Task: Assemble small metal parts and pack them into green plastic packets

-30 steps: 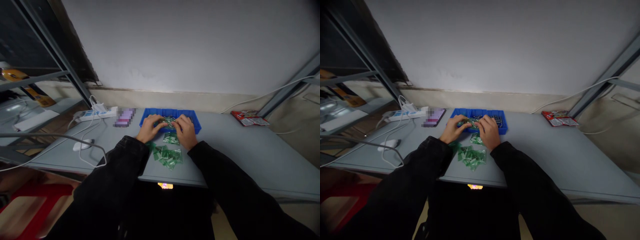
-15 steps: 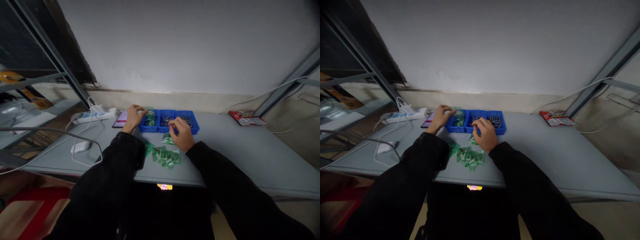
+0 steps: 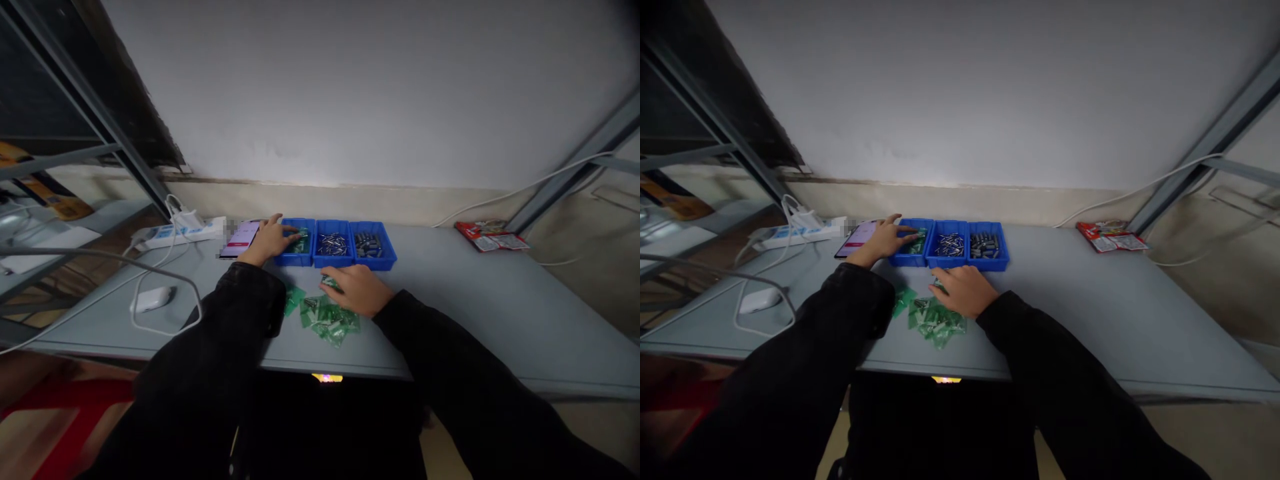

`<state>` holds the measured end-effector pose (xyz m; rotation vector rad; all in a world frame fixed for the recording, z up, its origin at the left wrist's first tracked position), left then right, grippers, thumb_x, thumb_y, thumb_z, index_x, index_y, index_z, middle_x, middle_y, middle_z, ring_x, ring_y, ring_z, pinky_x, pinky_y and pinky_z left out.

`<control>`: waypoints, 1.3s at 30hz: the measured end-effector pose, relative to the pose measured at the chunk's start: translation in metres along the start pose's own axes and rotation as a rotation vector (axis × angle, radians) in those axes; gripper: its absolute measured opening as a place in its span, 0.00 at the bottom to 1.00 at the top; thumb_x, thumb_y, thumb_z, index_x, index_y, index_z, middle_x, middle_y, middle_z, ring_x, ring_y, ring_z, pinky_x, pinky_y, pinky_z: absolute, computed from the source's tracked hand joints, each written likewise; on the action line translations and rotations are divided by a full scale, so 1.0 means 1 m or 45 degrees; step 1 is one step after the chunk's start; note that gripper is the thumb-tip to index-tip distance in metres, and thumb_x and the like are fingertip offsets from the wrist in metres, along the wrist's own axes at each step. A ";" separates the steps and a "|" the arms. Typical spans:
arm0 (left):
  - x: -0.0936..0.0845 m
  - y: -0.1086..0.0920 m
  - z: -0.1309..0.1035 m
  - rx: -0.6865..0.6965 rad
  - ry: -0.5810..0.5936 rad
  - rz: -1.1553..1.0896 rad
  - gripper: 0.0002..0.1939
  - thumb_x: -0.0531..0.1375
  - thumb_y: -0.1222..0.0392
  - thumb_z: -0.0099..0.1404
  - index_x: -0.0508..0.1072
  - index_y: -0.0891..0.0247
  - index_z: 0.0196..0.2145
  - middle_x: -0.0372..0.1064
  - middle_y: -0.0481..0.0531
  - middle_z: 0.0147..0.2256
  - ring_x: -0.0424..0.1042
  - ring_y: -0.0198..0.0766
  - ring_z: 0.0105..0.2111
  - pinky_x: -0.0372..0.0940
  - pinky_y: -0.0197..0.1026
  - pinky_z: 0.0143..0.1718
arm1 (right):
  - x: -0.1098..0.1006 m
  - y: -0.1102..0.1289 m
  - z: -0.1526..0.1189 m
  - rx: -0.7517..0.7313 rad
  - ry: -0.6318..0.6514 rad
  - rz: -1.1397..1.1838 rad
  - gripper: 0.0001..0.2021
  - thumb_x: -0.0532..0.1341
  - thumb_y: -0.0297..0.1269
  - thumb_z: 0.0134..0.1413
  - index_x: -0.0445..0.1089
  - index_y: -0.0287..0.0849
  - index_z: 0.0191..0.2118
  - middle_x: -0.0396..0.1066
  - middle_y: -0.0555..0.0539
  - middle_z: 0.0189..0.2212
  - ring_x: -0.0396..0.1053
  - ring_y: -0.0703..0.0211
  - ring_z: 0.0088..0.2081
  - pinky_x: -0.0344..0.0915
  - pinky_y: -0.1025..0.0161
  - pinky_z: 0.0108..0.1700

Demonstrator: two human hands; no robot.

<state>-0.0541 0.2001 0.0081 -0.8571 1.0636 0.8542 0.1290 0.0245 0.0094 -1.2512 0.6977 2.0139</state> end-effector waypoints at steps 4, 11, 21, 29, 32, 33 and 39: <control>0.011 0.006 0.004 0.025 -0.034 -0.102 0.16 0.59 0.46 0.68 0.82 0.56 0.43 0.71 0.61 0.55 0.53 0.58 0.67 0.49 0.64 0.65 | 0.012 -0.010 -0.001 0.130 0.107 -0.070 0.22 0.61 0.55 0.63 0.72 0.40 0.49 0.76 0.41 0.33 0.73 0.52 0.35 0.60 0.61 0.35; -0.013 0.001 -0.004 0.047 -0.322 -0.266 0.10 0.64 0.55 0.64 0.82 0.59 0.41 0.65 0.65 0.58 0.60 0.59 0.62 0.51 0.65 0.63 | 0.018 -0.011 0.001 0.089 0.161 -0.080 0.10 0.62 0.44 0.65 0.72 0.42 0.39 0.75 0.45 0.32 0.74 0.55 0.35 0.55 0.61 0.32; -0.076 -0.080 -0.055 0.423 -0.479 -0.429 0.14 0.59 0.54 0.72 0.75 0.55 0.53 0.67 0.54 0.57 0.65 0.47 0.58 0.59 0.54 0.62 | -0.019 -0.001 0.004 -0.065 -0.310 0.095 0.11 0.56 0.37 0.70 0.75 0.41 0.40 0.76 0.48 0.33 0.73 0.61 0.33 0.61 0.63 0.35; -0.055 -0.114 -0.077 0.655 -0.263 -0.717 0.11 0.62 0.54 0.70 0.77 0.60 0.46 0.77 0.55 0.45 0.74 0.44 0.47 0.67 0.49 0.52 | -0.055 -0.015 0.003 -0.050 -0.750 0.356 0.12 0.53 0.36 0.72 0.73 0.40 0.45 0.77 0.45 0.38 0.74 0.60 0.38 0.68 0.61 0.42; -0.048 -0.114 -0.078 0.649 -0.297 -0.680 0.10 0.58 0.56 0.73 0.77 0.61 0.40 0.77 0.54 0.40 0.75 0.43 0.43 0.68 0.47 0.49 | -0.050 -0.014 0.013 -0.118 -0.624 0.237 0.12 0.53 0.37 0.72 0.72 0.40 0.48 0.77 0.45 0.40 0.74 0.59 0.39 0.68 0.61 0.42; -0.047 -0.112 -0.079 0.631 -0.311 -0.669 0.10 0.57 0.56 0.73 0.77 0.62 0.39 0.77 0.54 0.39 0.74 0.43 0.42 0.68 0.47 0.48 | -0.048 -0.013 0.016 -0.145 -0.586 0.183 0.12 0.53 0.38 0.71 0.72 0.41 0.48 0.77 0.44 0.41 0.74 0.59 0.40 0.68 0.60 0.43; -0.059 -0.106 -0.084 0.535 -0.469 -0.705 0.09 0.57 0.57 0.72 0.76 0.62 0.40 0.76 0.54 0.39 0.74 0.42 0.42 0.68 0.46 0.48 | -0.044 -0.019 0.023 -0.167 -0.539 -0.041 0.11 0.55 0.39 0.69 0.72 0.39 0.46 0.75 0.43 0.38 0.71 0.56 0.37 0.64 0.59 0.41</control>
Point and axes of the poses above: each hand's wrist, its own z-axis towards the middle knuckle, its own x-axis out of the palm, y = z × x, the point moved 7 cm from there along z, towards the middle knuckle
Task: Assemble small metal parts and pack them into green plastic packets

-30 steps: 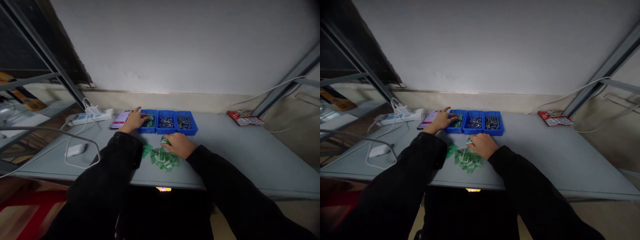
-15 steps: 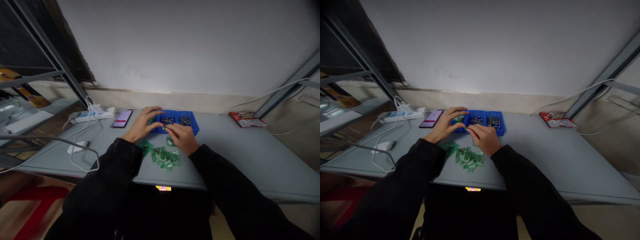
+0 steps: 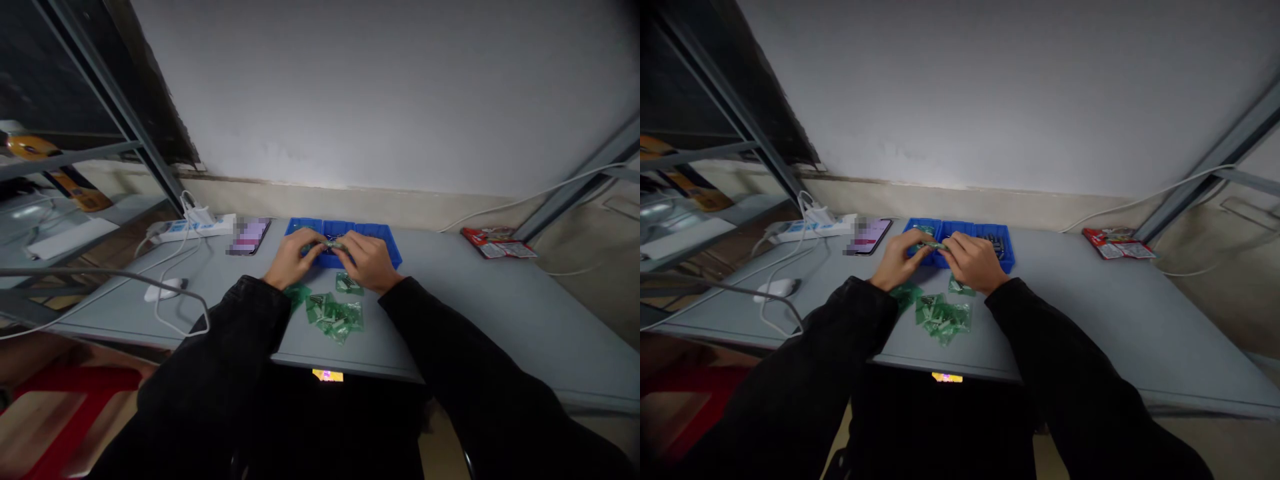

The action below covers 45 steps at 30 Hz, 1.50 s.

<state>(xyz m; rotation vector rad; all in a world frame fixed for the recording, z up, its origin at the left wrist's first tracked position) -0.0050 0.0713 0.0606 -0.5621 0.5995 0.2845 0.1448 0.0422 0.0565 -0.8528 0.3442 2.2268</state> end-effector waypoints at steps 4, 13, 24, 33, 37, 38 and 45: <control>0.002 -0.006 0.001 0.045 0.030 -0.037 0.11 0.62 0.55 0.70 0.76 0.62 0.46 0.76 0.56 0.44 0.74 0.42 0.45 0.67 0.47 0.51 | -0.004 -0.005 -0.008 0.042 -0.076 0.016 0.10 0.53 0.30 0.68 0.72 0.40 0.41 0.73 0.44 0.36 0.70 0.56 0.37 0.63 0.60 0.40; 0.007 -0.002 -0.003 0.053 0.036 -0.049 0.09 0.60 0.57 0.71 0.79 0.62 0.39 0.76 0.56 0.41 0.74 0.43 0.43 0.69 0.50 0.49 | 0.002 -0.003 -0.015 0.131 -0.079 0.136 0.10 0.57 0.41 0.69 0.69 0.40 0.42 0.71 0.45 0.34 0.68 0.57 0.36 0.63 0.60 0.39; 0.016 -0.001 -0.005 0.061 0.131 -0.038 0.08 0.61 0.57 0.70 0.78 0.62 0.42 0.76 0.56 0.42 0.73 0.44 0.45 0.68 0.50 0.49 | 0.002 0.000 -0.015 0.127 -0.096 0.221 0.14 0.54 0.38 0.71 0.64 0.43 0.31 0.67 0.46 0.30 0.65 0.57 0.35 0.62 0.60 0.40; 0.013 -0.001 -0.004 0.074 0.123 -0.016 0.10 0.60 0.55 0.71 0.78 0.63 0.39 0.76 0.55 0.37 0.72 0.43 0.40 0.67 0.47 0.44 | 0.003 -0.001 -0.016 0.190 -0.101 0.281 0.08 0.56 0.40 0.69 0.67 0.41 0.41 0.70 0.46 0.35 0.66 0.58 0.35 0.63 0.60 0.40; 0.013 0.000 -0.004 0.096 0.106 -0.002 0.11 0.60 0.54 0.71 0.78 0.64 0.37 0.75 0.56 0.36 0.72 0.42 0.39 0.67 0.45 0.43 | 0.004 -0.001 -0.017 0.176 -0.112 0.273 0.09 0.56 0.39 0.69 0.65 0.41 0.36 0.68 0.46 0.33 0.65 0.58 0.34 0.61 0.60 0.39; 0.013 0.000 -0.004 0.096 0.102 -0.001 0.11 0.61 0.54 0.71 0.78 0.65 0.37 0.75 0.56 0.36 0.72 0.42 0.38 0.67 0.45 0.43 | 0.004 -0.001 -0.017 0.176 -0.116 0.273 0.10 0.57 0.39 0.69 0.64 0.42 0.35 0.68 0.46 0.33 0.65 0.58 0.34 0.61 0.60 0.38; 0.014 0.002 -0.004 0.065 0.103 0.009 0.10 0.61 0.55 0.70 0.77 0.65 0.36 0.75 0.54 0.34 0.72 0.40 0.36 0.66 0.43 0.40 | 0.005 -0.001 -0.016 0.172 -0.110 0.280 0.11 0.56 0.39 0.70 0.62 0.43 0.33 0.67 0.47 0.32 0.63 0.59 0.33 0.59 0.60 0.36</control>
Point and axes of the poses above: each hand's wrist, its own z-axis towards the middle knuckle, its own x-axis out of the palm, y = z × x, the point moved 7 cm from there along z, towards the middle knuckle
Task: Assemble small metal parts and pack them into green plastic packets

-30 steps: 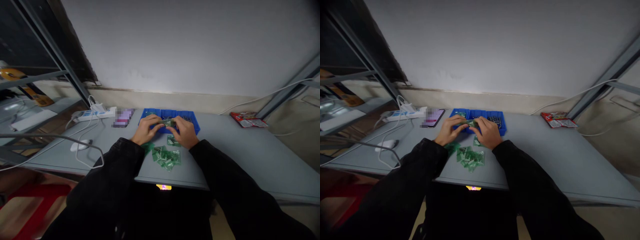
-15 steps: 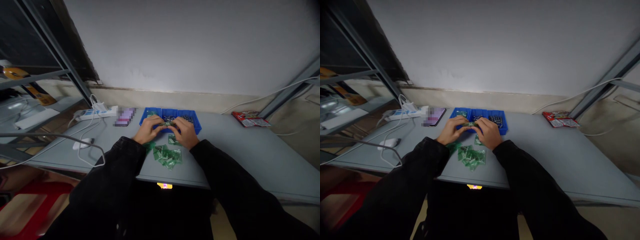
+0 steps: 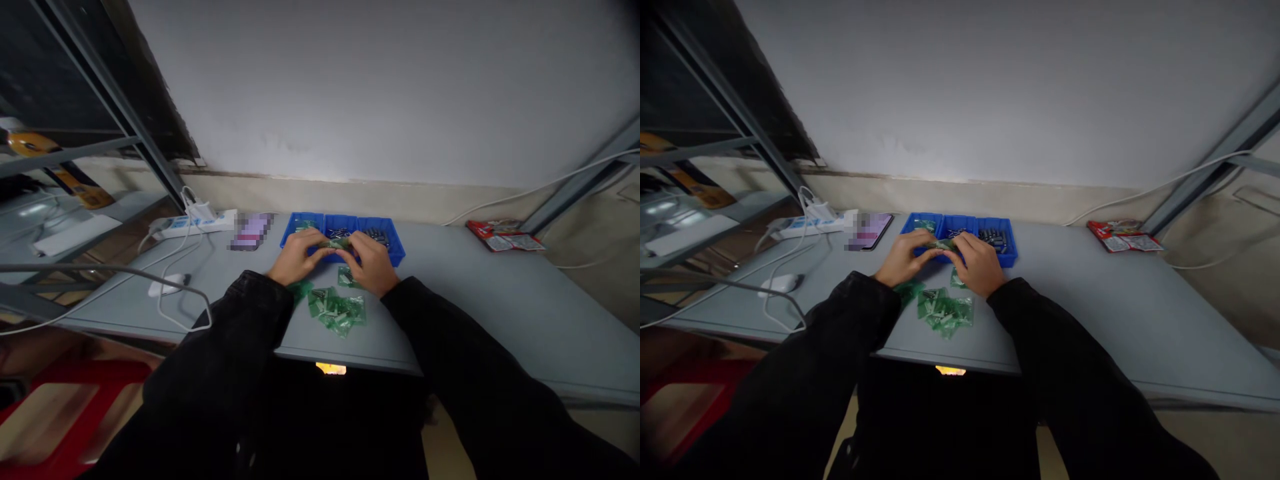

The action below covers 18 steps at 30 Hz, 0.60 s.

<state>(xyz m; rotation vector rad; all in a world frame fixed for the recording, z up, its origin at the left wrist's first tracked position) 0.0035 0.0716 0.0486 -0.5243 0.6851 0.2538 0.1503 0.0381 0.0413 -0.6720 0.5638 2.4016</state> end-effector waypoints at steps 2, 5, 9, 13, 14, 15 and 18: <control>0.000 0.000 0.000 -0.004 -0.003 0.011 0.10 0.62 0.56 0.70 0.77 0.65 0.35 0.75 0.54 0.34 0.72 0.40 0.36 0.66 0.43 0.40 | 0.000 0.000 0.000 0.000 -0.003 0.002 0.11 0.56 0.39 0.70 0.62 0.43 0.33 0.66 0.47 0.32 0.62 0.59 0.33 0.59 0.60 0.36; -0.001 -0.001 0.001 0.001 -0.010 0.020 0.10 0.62 0.56 0.70 0.77 0.65 0.35 0.75 0.53 0.33 0.72 0.39 0.35 0.66 0.42 0.39 | 0.000 0.001 0.000 -0.002 0.004 -0.003 0.12 0.56 0.39 0.70 0.61 0.42 0.33 0.66 0.47 0.31 0.62 0.59 0.33 0.58 0.60 0.36; -0.001 -0.001 0.001 0.013 -0.006 0.017 0.10 0.62 0.56 0.70 0.76 0.65 0.34 0.75 0.53 0.33 0.71 0.39 0.35 0.65 0.42 0.39 | 0.000 0.000 0.000 -0.007 0.008 -0.021 0.12 0.56 0.39 0.70 0.60 0.43 0.32 0.66 0.47 0.31 0.62 0.59 0.32 0.58 0.60 0.35; 0.000 0.000 0.001 -0.001 -0.007 0.023 0.10 0.62 0.56 0.70 0.77 0.65 0.35 0.75 0.53 0.33 0.72 0.39 0.35 0.65 0.42 0.39 | 0.001 0.001 0.000 -0.020 0.018 -0.027 0.13 0.56 0.39 0.70 0.59 0.43 0.32 0.65 0.48 0.31 0.62 0.59 0.32 0.58 0.60 0.35; 0.000 0.000 0.000 -0.005 -0.006 0.024 0.09 0.62 0.56 0.70 0.77 0.65 0.35 0.75 0.53 0.33 0.72 0.39 0.35 0.65 0.42 0.39 | 0.001 0.001 0.000 -0.022 0.020 -0.028 0.13 0.56 0.39 0.70 0.59 0.43 0.32 0.65 0.48 0.31 0.62 0.59 0.32 0.59 0.60 0.36; 0.000 0.000 0.000 -0.008 -0.004 0.025 0.09 0.63 0.56 0.70 0.77 0.65 0.35 0.75 0.53 0.33 0.72 0.39 0.35 0.65 0.42 0.39 | 0.001 0.001 0.000 -0.022 0.021 -0.030 0.13 0.56 0.39 0.70 0.59 0.43 0.32 0.66 0.48 0.31 0.62 0.59 0.32 0.59 0.60 0.36; 0.000 0.000 0.000 -0.012 -0.002 0.019 0.09 0.62 0.56 0.70 0.77 0.65 0.36 0.75 0.53 0.33 0.72 0.39 0.35 0.65 0.41 0.38 | 0.002 0.000 -0.001 -0.019 0.029 -0.039 0.12 0.56 0.40 0.70 0.59 0.43 0.32 0.66 0.47 0.31 0.63 0.58 0.33 0.59 0.60 0.36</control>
Point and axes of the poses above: each hand's wrist, its own z-axis towards the middle knuckle, its own x-axis out of the palm, y = z × x, the point moved 7 cm from there along z, towards the middle knuckle
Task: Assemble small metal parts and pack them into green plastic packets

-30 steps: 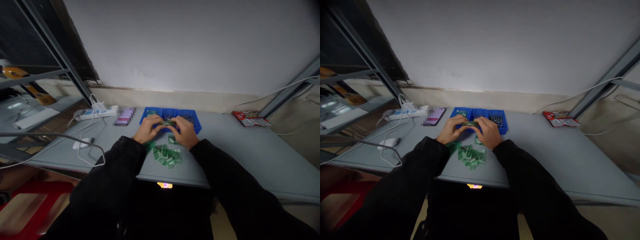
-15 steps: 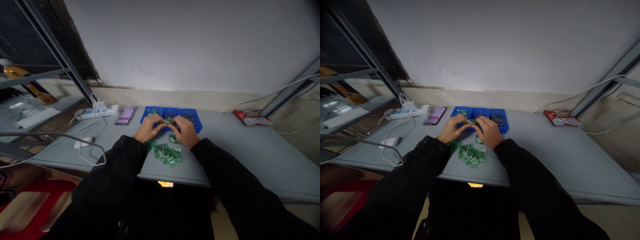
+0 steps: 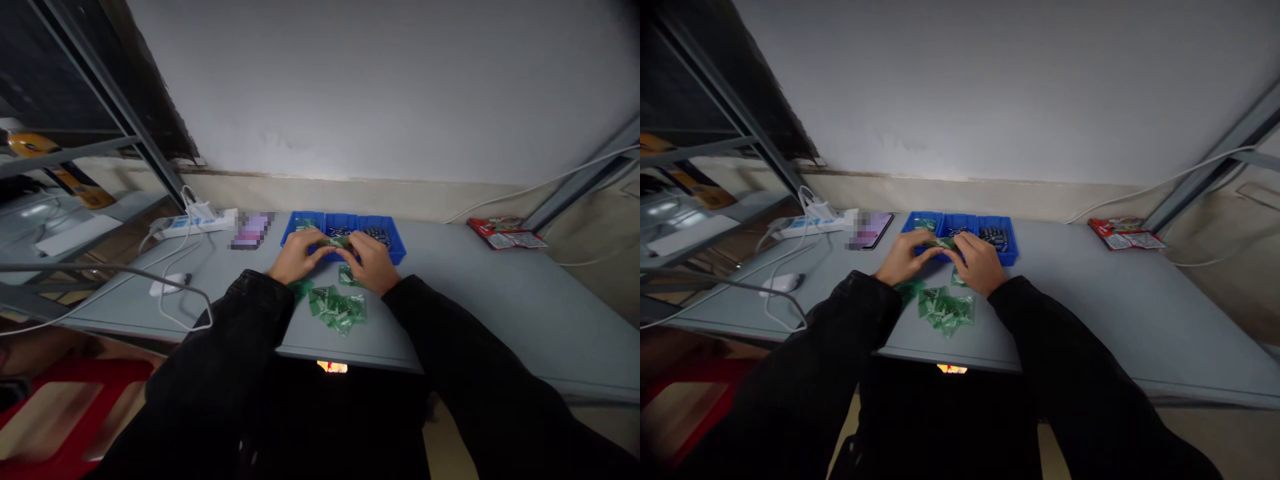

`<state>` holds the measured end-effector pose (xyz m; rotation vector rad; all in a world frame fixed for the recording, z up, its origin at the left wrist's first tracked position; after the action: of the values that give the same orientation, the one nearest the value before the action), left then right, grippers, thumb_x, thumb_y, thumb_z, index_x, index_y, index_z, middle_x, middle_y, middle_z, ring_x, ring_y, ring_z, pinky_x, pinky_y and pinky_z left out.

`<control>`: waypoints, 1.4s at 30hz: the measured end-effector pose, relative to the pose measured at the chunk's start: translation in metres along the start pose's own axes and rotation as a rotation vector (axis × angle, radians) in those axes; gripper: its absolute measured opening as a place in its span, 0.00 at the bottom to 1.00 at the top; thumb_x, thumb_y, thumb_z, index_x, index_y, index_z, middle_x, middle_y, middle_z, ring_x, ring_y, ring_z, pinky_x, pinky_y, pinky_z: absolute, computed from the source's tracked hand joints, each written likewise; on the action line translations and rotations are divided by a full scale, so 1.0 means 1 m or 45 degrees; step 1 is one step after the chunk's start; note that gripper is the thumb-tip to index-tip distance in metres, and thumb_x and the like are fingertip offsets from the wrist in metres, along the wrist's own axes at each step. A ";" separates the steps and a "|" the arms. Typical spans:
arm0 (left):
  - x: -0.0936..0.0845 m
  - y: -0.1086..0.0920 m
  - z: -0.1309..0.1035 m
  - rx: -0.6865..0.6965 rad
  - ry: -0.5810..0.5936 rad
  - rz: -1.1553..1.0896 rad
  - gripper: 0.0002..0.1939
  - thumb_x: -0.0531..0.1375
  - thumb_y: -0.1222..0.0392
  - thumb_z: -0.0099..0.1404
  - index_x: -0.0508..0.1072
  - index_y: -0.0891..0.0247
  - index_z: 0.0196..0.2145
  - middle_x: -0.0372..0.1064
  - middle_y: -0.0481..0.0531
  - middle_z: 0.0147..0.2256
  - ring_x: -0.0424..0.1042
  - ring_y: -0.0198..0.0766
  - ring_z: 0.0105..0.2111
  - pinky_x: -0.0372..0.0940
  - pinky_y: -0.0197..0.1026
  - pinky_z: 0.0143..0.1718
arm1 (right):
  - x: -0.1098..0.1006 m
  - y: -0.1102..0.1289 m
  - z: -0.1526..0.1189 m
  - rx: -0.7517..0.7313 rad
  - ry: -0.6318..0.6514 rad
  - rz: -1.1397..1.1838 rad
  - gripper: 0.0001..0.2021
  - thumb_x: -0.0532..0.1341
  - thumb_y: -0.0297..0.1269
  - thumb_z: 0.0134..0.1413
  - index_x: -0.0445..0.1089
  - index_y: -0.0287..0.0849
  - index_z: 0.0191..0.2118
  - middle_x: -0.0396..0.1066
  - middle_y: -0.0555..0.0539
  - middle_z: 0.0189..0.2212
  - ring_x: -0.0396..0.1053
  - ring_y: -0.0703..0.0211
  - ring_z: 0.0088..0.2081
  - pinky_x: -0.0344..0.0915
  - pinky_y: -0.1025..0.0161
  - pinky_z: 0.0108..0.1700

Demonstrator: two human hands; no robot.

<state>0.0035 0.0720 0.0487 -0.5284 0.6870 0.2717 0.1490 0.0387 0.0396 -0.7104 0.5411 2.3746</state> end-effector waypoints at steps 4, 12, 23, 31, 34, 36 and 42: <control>-0.001 0.000 0.000 -0.004 -0.011 -0.004 0.10 0.62 0.56 0.70 0.78 0.65 0.36 0.75 0.53 0.33 0.73 0.39 0.35 0.65 0.41 0.38 | 0.001 0.000 0.000 -0.001 0.003 -0.003 0.13 0.56 0.39 0.70 0.58 0.43 0.32 0.65 0.47 0.31 0.63 0.58 0.33 0.59 0.59 0.37; 0.000 0.002 -0.001 -0.019 -0.010 0.027 0.10 0.62 0.55 0.70 0.78 0.65 0.37 0.76 0.53 0.34 0.72 0.39 0.34 0.66 0.41 0.38 | 0.001 0.000 0.000 0.013 0.014 0.007 0.13 0.56 0.40 0.70 0.59 0.43 0.32 0.65 0.47 0.31 0.62 0.59 0.32 0.59 0.60 0.36; -0.001 0.000 -0.001 -0.023 -0.026 0.010 0.09 0.62 0.56 0.70 0.78 0.65 0.36 0.76 0.53 0.33 0.72 0.38 0.33 0.65 0.41 0.38 | 0.000 0.001 0.001 0.005 0.017 0.014 0.14 0.55 0.40 0.70 0.58 0.44 0.31 0.64 0.48 0.30 0.62 0.59 0.32 0.58 0.60 0.35; -0.002 -0.001 0.000 -0.038 -0.020 0.005 0.09 0.62 0.57 0.70 0.78 0.65 0.36 0.76 0.54 0.33 0.72 0.38 0.34 0.66 0.41 0.38 | 0.000 0.001 0.001 0.006 0.015 0.011 0.14 0.55 0.40 0.71 0.58 0.44 0.31 0.65 0.47 0.30 0.62 0.58 0.33 0.59 0.60 0.36; -0.002 -0.001 0.000 -0.028 -0.030 -0.005 0.09 0.62 0.57 0.70 0.78 0.66 0.35 0.76 0.53 0.33 0.73 0.38 0.33 0.66 0.41 0.38 | 0.000 0.002 0.000 -0.002 0.014 0.019 0.14 0.55 0.40 0.70 0.57 0.44 0.31 0.65 0.48 0.30 0.62 0.58 0.33 0.59 0.60 0.36; -0.002 -0.001 -0.001 -0.029 -0.033 -0.007 0.09 0.62 0.57 0.70 0.78 0.66 0.35 0.76 0.53 0.33 0.72 0.38 0.33 0.66 0.41 0.38 | 0.000 0.002 0.000 0.001 0.015 0.022 0.14 0.55 0.40 0.70 0.57 0.44 0.31 0.64 0.48 0.30 0.62 0.58 0.33 0.59 0.60 0.36; -0.002 -0.001 -0.001 -0.033 -0.027 -0.017 0.09 0.62 0.57 0.70 0.77 0.66 0.35 0.76 0.53 0.33 0.72 0.37 0.33 0.66 0.41 0.38 | 0.000 0.002 0.001 0.009 0.019 0.022 0.14 0.55 0.41 0.71 0.58 0.44 0.31 0.65 0.48 0.31 0.62 0.59 0.32 0.59 0.60 0.36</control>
<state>0.0019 0.0708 0.0498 -0.5541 0.6600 0.2737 0.1476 0.0377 0.0404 -0.7232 0.5639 2.3840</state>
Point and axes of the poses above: each hand's wrist, its own z-axis towards the middle knuckle, its own x-axis out of the palm, y = z × x, the point moved 7 cm from there along z, towards the middle knuckle
